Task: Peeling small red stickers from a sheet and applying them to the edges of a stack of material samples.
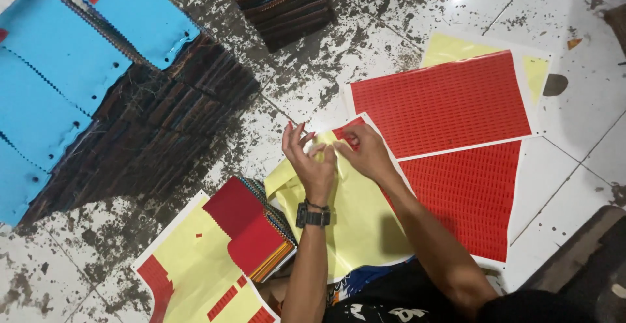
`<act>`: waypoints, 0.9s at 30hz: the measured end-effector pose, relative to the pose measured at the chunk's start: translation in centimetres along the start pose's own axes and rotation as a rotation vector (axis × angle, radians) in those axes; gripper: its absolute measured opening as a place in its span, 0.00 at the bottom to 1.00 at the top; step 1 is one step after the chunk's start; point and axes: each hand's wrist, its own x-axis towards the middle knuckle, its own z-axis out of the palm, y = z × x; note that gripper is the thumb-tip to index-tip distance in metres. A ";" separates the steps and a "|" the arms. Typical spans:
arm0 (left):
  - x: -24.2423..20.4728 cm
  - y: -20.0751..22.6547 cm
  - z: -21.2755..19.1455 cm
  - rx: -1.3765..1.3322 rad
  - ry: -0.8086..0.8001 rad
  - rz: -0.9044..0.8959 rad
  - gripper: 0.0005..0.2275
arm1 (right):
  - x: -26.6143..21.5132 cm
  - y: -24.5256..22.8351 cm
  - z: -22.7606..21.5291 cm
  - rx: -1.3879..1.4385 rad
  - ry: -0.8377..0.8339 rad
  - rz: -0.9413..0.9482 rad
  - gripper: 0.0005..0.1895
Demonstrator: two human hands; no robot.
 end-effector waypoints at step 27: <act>-2.5 -0.2 -0.3 0.499 -0.360 -0.048 0.48 | 1.3 0.9 -1.4 -0.110 -0.018 0.152 0.10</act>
